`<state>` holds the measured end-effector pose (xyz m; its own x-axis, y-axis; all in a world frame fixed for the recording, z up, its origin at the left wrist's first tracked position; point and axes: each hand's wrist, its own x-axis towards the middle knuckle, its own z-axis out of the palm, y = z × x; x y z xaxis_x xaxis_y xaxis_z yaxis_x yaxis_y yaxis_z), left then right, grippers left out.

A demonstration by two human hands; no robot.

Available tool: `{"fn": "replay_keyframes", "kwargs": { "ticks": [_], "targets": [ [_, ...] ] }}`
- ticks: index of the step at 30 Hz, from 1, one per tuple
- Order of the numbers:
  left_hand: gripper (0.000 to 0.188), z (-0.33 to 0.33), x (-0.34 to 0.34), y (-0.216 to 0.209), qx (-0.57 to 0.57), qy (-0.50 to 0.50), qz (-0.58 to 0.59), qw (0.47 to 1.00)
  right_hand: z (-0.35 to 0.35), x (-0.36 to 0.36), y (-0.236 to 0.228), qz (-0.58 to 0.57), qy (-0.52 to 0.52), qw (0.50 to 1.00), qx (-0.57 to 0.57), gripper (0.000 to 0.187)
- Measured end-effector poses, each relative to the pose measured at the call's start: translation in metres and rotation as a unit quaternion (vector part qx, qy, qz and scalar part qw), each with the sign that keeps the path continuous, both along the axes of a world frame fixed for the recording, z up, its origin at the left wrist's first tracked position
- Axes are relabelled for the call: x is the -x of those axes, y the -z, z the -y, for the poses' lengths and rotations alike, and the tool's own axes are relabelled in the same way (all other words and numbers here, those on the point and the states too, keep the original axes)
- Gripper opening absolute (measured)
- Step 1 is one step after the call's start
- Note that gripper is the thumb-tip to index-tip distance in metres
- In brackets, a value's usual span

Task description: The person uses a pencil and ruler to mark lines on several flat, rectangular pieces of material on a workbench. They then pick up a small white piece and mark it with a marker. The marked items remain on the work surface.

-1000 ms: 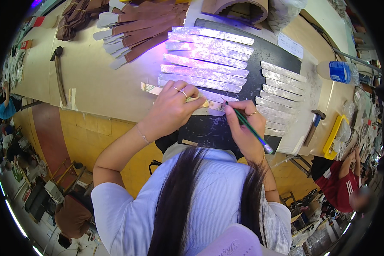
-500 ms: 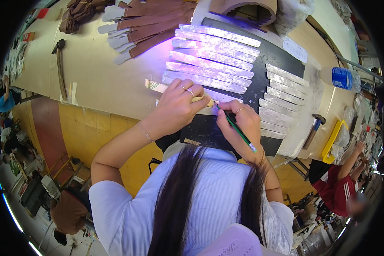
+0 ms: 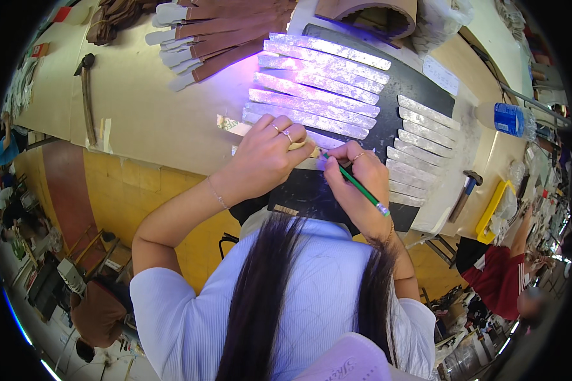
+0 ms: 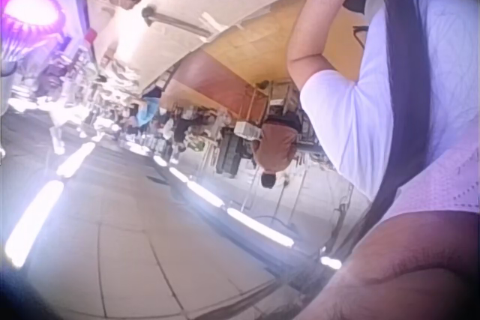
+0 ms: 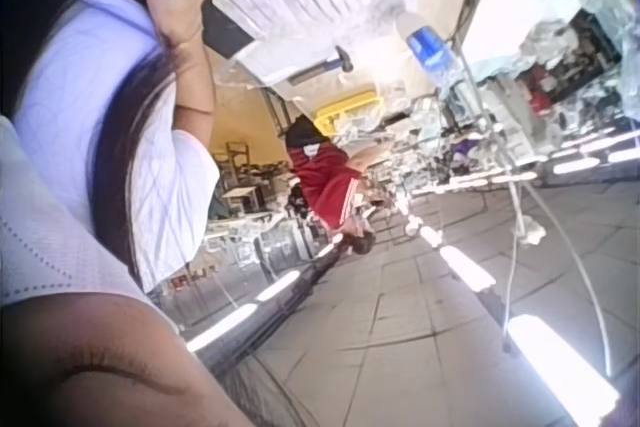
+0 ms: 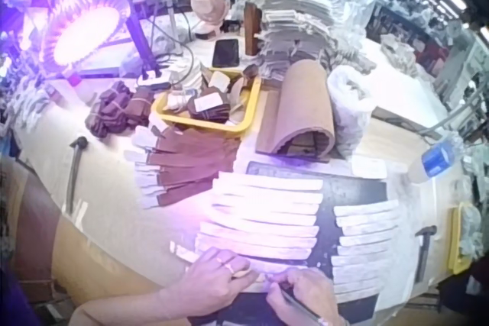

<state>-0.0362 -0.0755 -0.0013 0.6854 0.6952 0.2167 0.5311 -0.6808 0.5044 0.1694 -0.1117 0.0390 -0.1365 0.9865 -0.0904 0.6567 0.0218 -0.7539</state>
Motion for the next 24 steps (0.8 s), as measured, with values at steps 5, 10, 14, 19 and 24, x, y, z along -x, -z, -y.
{"fn": "replay_keyframes", "kwargs": {
  "ticks": [5, 10, 14, 19, 24],
  "targets": [
    [0.022, -0.001, 0.003, 0.004, -0.006, -0.008, 0.035, 0.999, 0.005, -0.002, -0.003, -0.045, 0.035, 0.998, 0.029, 0.008],
    [0.022, 0.011, 0.015, -0.006, 0.03, -0.039, 0.057, 0.997, 0.015, -0.012, -0.004, -0.103, 0.088, 0.991, 0.012, 0.009],
    [0.022, 0.025, 0.018, 0.0, 0.046, -0.053, 0.057, 0.996, 0.017, -0.015, 0.001, -0.093, 0.079, 0.993, 0.006, 0.01],
    [0.021, 0.027, 0.015, 0.002, 0.046, -0.059, 0.056, 0.996, 0.019, -0.016, 0.002, -0.093, 0.088, 0.992, 0.012, 0.01],
    [0.021, 0.026, 0.013, 0.003, 0.043, -0.055, 0.054, 0.996, 0.019, -0.018, 0.0, -0.083, 0.086, 0.993, 0.008, 0.01]
  ]
}}
